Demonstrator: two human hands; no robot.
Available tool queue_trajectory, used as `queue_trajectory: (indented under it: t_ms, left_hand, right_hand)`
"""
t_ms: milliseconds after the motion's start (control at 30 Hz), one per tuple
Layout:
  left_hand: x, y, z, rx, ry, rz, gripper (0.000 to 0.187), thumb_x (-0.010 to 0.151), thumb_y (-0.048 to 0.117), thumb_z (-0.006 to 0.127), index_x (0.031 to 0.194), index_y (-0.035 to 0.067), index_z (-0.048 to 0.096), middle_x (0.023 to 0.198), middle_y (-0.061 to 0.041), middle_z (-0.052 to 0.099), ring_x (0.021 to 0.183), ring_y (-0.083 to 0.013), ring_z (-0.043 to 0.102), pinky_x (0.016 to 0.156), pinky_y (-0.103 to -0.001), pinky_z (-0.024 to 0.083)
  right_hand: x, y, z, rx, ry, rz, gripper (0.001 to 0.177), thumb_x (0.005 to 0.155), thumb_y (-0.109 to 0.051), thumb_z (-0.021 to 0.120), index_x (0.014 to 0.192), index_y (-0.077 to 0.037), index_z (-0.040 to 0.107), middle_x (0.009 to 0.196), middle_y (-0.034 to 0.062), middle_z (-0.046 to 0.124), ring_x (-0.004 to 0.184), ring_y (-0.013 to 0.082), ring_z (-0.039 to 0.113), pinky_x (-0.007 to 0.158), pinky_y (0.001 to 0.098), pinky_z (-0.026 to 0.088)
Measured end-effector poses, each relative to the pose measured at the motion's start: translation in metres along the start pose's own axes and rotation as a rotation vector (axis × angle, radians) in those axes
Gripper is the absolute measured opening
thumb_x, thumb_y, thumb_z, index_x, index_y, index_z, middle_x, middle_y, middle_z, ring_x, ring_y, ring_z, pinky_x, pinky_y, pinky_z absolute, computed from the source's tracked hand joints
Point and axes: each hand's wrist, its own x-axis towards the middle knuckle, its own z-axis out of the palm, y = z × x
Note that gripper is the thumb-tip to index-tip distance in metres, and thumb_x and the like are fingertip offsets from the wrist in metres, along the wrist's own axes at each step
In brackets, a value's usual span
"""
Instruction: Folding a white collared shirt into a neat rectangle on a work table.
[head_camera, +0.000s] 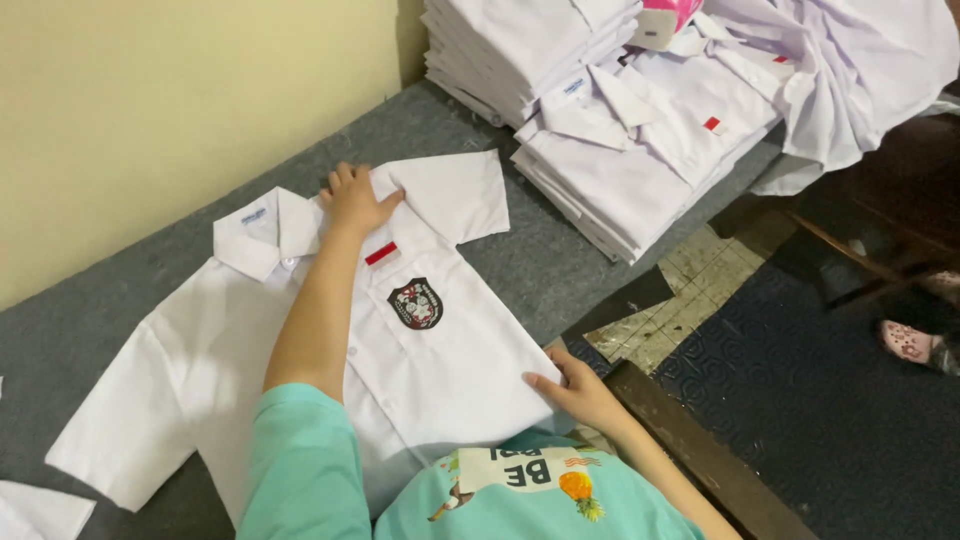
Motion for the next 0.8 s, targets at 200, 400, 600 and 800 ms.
queue_trajectory:
  t_ms: [200, 400, 600, 800]
  left_hand:
    - [0.050, -0.055, 0.004, -0.188, -0.155, -0.009, 0.066, 0.081, 0.063, 0.083, 0.118, 0.008, 0.074, 0.119, -0.017, 0.075, 0.118, -0.0351, 0.068, 0.097, -0.048, 0.050]
    - [-0.028, -0.075, -0.145, -0.472, 0.166, 0.155, 0.028, 0.098, 0.036, 0.083, 0.098, 0.009, 0.076, 0.077, -0.013, 0.064, 0.074, -0.0256, 0.056, 0.064, -0.041, 0.042]
    - [-0.111, -0.209, -0.268, -0.403, 0.535, 0.310, 0.017, 0.123, -0.002, 0.087, 0.128, 0.001, 0.071, 0.115, -0.008, 0.054, 0.101, -0.0169, 0.049, 0.084, -0.029, 0.040]
    - [-0.146, -0.272, -0.315, -0.552, 0.377, -0.283, 0.014, 0.125, 0.035, 0.044, 0.133, 0.026, 0.037, 0.084, 0.001, 0.064, 0.070, -0.0148, 0.067, 0.048, -0.028, 0.026]
  right_hand:
    - [0.005, -0.014, -0.016, -0.148, -0.287, 0.029, 0.030, 0.089, -0.026, 0.080, 0.099, 0.001, 0.074, 0.084, 0.0149, 0.079, 0.073, 0.0211, 0.067, 0.069, 0.0358, 0.058]
    - [0.013, -0.075, -0.045, -0.296, -0.406, -0.104, 0.024, 0.092, -0.021, 0.073, 0.099, 0.001, 0.077, 0.080, 0.0175, 0.081, 0.068, 0.0236, 0.073, 0.067, 0.0367, 0.060]
    - [0.041, -0.148, -0.082, -0.565, -0.221, -0.334, 0.027, 0.097, -0.026, 0.062, 0.113, -0.013, 0.079, 0.067, -0.0024, 0.073, 0.045, 0.0070, 0.051, 0.037, 0.0205, 0.038]
    - [0.160, -0.281, -0.054, -1.020, -0.019, -0.096, 0.042, 0.104, -0.044, 0.060, 0.114, -0.006, 0.075, 0.104, 0.0174, 0.073, 0.091, 0.0341, 0.069, 0.078, 0.0481, 0.056]
